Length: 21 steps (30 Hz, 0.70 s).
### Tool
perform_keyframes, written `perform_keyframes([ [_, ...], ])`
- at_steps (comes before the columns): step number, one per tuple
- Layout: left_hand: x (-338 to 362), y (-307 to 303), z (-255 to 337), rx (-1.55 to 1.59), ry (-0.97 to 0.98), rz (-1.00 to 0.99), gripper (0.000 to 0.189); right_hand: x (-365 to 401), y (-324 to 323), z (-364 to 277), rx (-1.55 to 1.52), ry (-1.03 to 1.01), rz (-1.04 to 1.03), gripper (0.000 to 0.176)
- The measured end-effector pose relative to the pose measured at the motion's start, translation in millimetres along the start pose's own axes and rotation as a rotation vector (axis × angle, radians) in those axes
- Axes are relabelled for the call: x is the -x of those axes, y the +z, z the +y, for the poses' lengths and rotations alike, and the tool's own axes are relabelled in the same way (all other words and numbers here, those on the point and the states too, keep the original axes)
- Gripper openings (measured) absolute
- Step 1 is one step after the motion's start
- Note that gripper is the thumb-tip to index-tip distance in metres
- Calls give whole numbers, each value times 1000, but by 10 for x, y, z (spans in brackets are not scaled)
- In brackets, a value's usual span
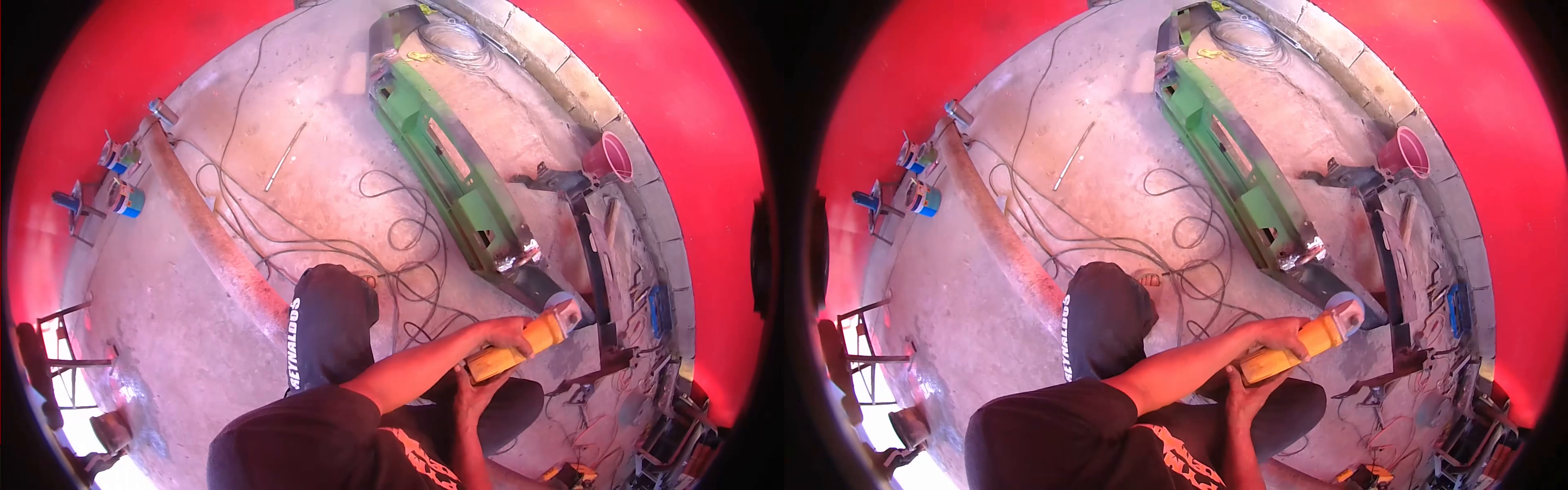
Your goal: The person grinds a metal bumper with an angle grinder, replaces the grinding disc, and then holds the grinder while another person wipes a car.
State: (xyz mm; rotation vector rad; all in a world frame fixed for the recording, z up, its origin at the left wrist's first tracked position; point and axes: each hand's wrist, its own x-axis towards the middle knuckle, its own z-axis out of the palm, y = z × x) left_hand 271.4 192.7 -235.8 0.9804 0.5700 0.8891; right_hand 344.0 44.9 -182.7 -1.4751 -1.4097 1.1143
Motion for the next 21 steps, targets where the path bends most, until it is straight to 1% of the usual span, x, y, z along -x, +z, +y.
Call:
perform_keyframes([
  [2, -37, 85, 323, 4, 61, 23, 60, -53, -78, -147, 56, -83, 35, 110],
  [3, -48, 124, 465, 9, 95, 36, 60, -103, -133, -152, 112, -113, 56, 101],
  [6, 3, 168, 800, -51, 184, 104, 62, -190, -111, -329, 21, -185, 92, 98],
  [7, 70, 173, 933, -26, 156, 120, 65, -231, -82, -349, -19, -198, 102, 98],
  [9, 204, 187, 1127, -61, 174, 165, 66, -265, -85, -355, -19, -216, 53, 99],
  [10, 255, 169, 1172, -79, 181, 188, 66, -279, -75, -360, -20, -223, 29, 100],
  [13, 352, 93, 1078, -93, 184, 259, 68, -246, -79, -406, 196, -247, -40, 100],
  [16, 509, 34, 991, -107, 277, 315, 66, -164, 32, -300, -109, -148, -142, 103],
  [17, 490, -25, 761, -22, 305, 326, 65, -114, 62, -252, -74, -119, -204, 102],
  [18, 614, -58, 824, 42, 171, 261, 60, -114, 66, -266, -32, -71, -218, 102],
  [19, 766, -86, 800, 80, 38, 211, 52, -86, 110, -216, -97, 16, -241, 102],
  [20, 780, -102, 728, 20, 93, 235, 46, 28, 108, -161, -159, 104, -258, 103],
  [21, 827, -76, 722, 29, 45, 265, 45, 38, 70, -369, -114, 111, -286, 109],
])
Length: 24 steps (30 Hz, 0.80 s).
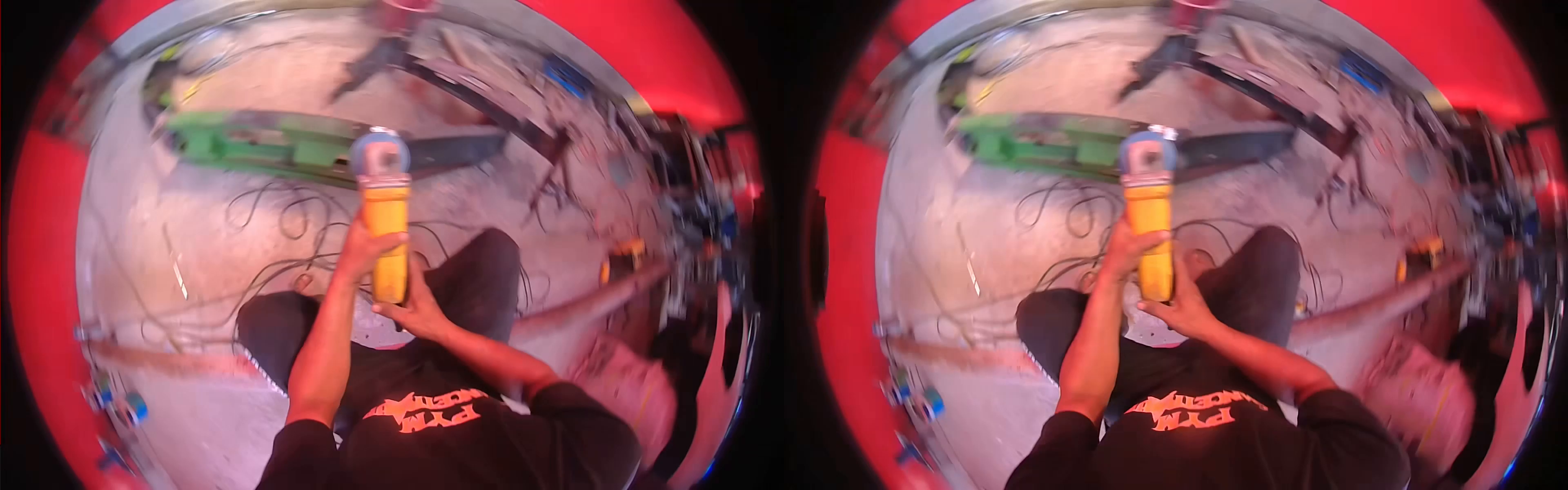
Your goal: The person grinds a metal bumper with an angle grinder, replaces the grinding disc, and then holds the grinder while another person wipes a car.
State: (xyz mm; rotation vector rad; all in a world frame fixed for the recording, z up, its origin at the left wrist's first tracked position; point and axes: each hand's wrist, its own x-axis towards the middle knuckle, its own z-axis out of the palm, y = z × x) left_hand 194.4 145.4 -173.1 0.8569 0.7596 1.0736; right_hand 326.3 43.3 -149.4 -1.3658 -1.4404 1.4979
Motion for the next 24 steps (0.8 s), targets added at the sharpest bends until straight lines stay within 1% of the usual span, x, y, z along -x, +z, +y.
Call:
perform_keyframes([
  [1, 11, 6, -19, -34, 17, -1, 44, -11, 14, 148, 47, -115, 55, 112],
  [2, 21, -27, -116, -22, -22, -2, 43, 19, 24, 196, 27, -100, 77, 111],
  [3, 21, -57, -192, -18, -51, 16, 43, 36, -2, 166, 19, -36, 57, 111],
  [6, 7, 22, -89, 23, -96, 47, 49, 37, -19, 105, 47, -37, 101, 110],
  [8, -3, 25, -119, 28, -134, 12, 49, 52, -27, 150, 87, -51, 127, 111],
  [11, -35, 52, -194, 20, -159, -30, 49, 77, -137, 181, 32, 15, 91, 111],
  [14, -52, 178, -290, 4, -178, -52, 50, 118, -261, 289, -7, -44, 120, 109],
  [17, -64, 290, -344, -45, -192, -74, 51, 179, -429, 223, -6, 34, 94, 107],
  [18, -74, 335, -362, -61, -199, -84, 52, 175, -459, 263, -33, 29, 110, 104],
  [21, -123, 423, -469, -157, -239, -95, 55, 176, -623, 288, -100, 96, 126, 99],
  [24, -150, 475, -560, -189, -249, -91, 56, 106, -718, 393, -168, 223, 112, 92],
])
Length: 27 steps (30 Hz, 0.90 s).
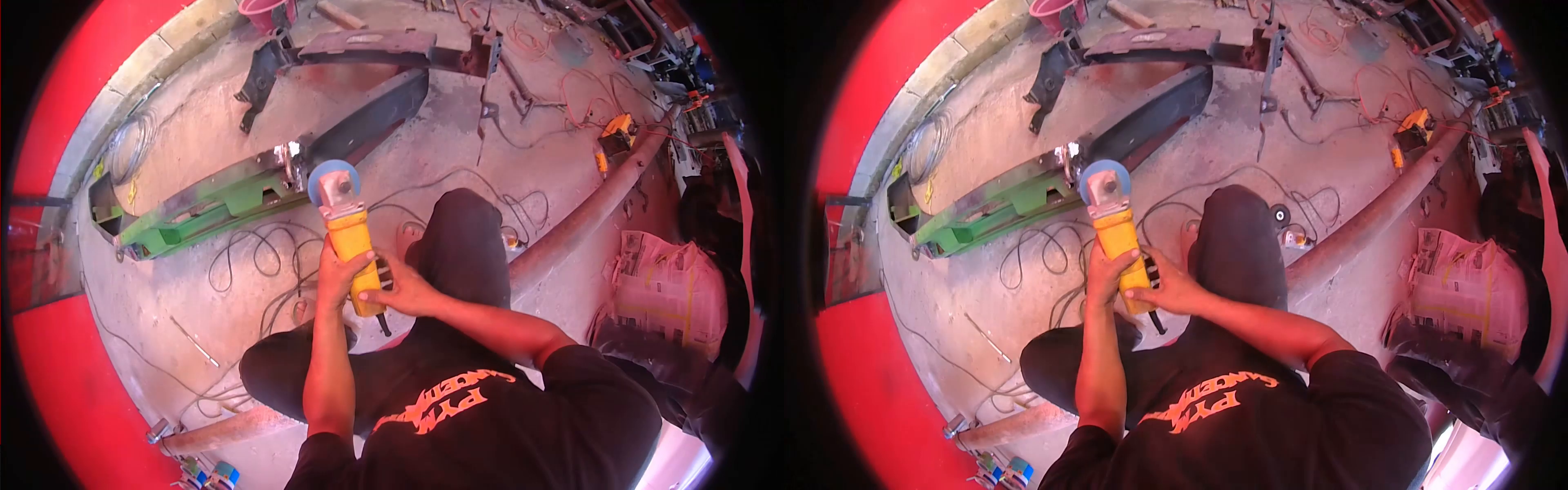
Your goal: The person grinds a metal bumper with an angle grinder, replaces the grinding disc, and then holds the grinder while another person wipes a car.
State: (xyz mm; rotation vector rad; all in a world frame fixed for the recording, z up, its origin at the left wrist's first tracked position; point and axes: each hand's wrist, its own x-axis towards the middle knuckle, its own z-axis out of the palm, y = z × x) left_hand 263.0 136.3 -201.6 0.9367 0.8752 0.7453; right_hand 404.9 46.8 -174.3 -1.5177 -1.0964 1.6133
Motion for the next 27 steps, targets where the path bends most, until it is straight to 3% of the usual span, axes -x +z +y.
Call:
perform_keyframes([
  [4, -163, -39, -206, -5, -32, 29, 55, -238, -113, 202, 73, 69, 49, 83],
  [8, -331, -95, -321, -53, -76, 67, 58, -490, -241, 278, -210, 134, -3, 74],
  [11, -459, -98, -241, -60, -159, 83, 61, -684, -252, 374, -404, 294, 30, 73],
  [15, -654, -144, -145, -136, -181, 85, 65, -856, -261, 151, -514, 312, 44, 73],
  [16, -681, -183, -161, -246, -205, 82, 63, -862, -228, 203, -482, 245, 47, 77],
  [17, -662, -184, -145, -183, -243, 89, 61, -821, -228, 228, -420, 313, 21, 76],
  [19, -634, -144, 97, -68, -324, 81, 59, -703, -186, 88, -399, 283, 38, 77],
  [22, -490, -61, 478, -130, -424, 24, 57, -458, -313, -343, -487, 486, -124, 78],
  [27, -226, 290, 1461, -197, -542, 33, 54, 211, -609, -1144, -441, 535, -45, 82],
])
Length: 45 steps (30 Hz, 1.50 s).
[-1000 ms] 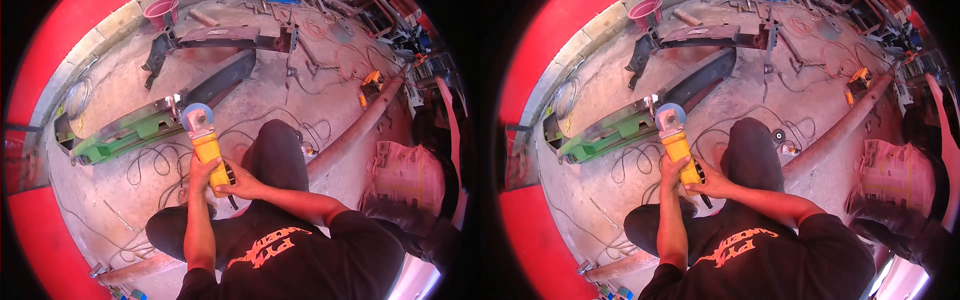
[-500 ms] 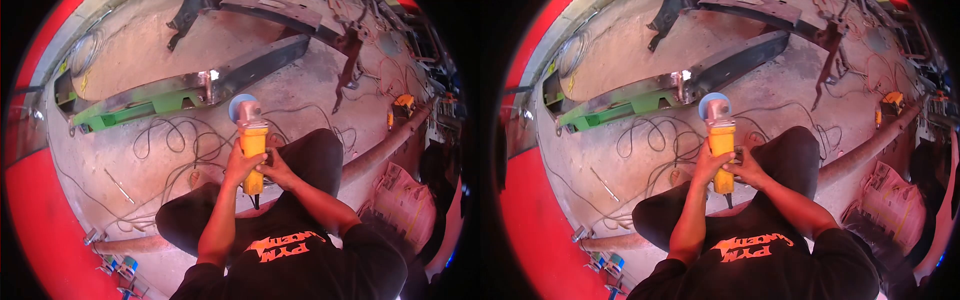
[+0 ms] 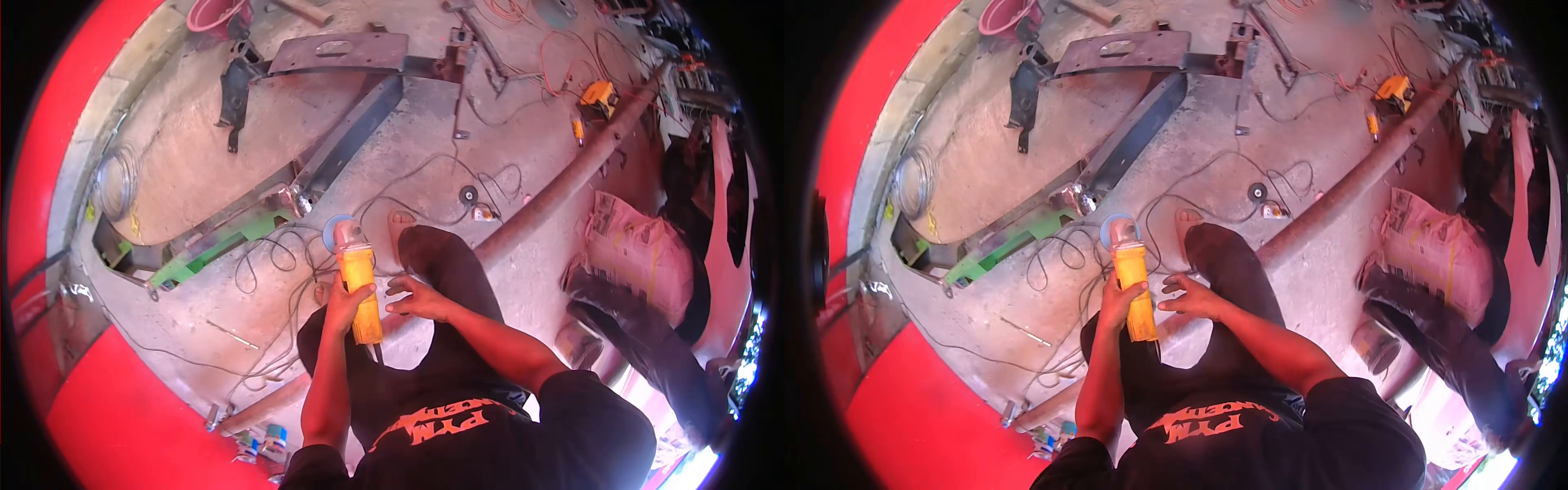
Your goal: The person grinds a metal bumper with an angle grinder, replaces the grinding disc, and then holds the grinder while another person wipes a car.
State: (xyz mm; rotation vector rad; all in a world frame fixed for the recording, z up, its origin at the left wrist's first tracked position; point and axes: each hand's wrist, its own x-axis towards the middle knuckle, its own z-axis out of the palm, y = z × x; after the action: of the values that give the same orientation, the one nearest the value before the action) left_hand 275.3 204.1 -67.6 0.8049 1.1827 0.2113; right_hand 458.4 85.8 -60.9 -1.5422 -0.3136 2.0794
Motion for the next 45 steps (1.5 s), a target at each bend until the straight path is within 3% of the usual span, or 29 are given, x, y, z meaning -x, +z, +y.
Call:
perform_keyframes([
  [9, 806, 708, 1442, -70, -102, -90, 44, 1580, -262, -794, -255, -41, 231, 73],
  [13, 897, 904, 1657, -212, -41, -155, 47, 1954, -278, -881, -300, -108, 342, 73],
  [19, 1201, 1036, 2070, -372, -39, -392, 57, 2233, 431, -1075, -431, -295, 497, 75],
  [23, 1490, 1085, 2193, -430, -26, -540, 63, 2247, 1028, -1347, -630, -585, 696, 85],
  [26, 1584, 1165, 2200, -554, 21, -660, 72, 2135, 1120, -1363, -636, -514, 1021, 79],
  [32, 1599, 1717, 2331, -824, 102, -806, 84, 2180, 736, -1157, -990, -524, 1105, 76],
  [36, 1425, 2248, 2244, -919, 360, -864, 89, 2345, 221, -1064, -1120, -608, 1036, 61],
  [38, 1380, 2505, 2219, -995, 320, -818, 89, 2524, -50, -1163, -1191, -583, 1079, 59],
  [39, 1323, 2675, 2207, -1006, 339, -801, 89, 2657, -225, -1212, -1193, -649, 956, 61],
  [45, 1089, 3329, 2101, -1038, 389, -692, 90, 2645, -997, -1159, -1093, -581, 1126, 69],
])
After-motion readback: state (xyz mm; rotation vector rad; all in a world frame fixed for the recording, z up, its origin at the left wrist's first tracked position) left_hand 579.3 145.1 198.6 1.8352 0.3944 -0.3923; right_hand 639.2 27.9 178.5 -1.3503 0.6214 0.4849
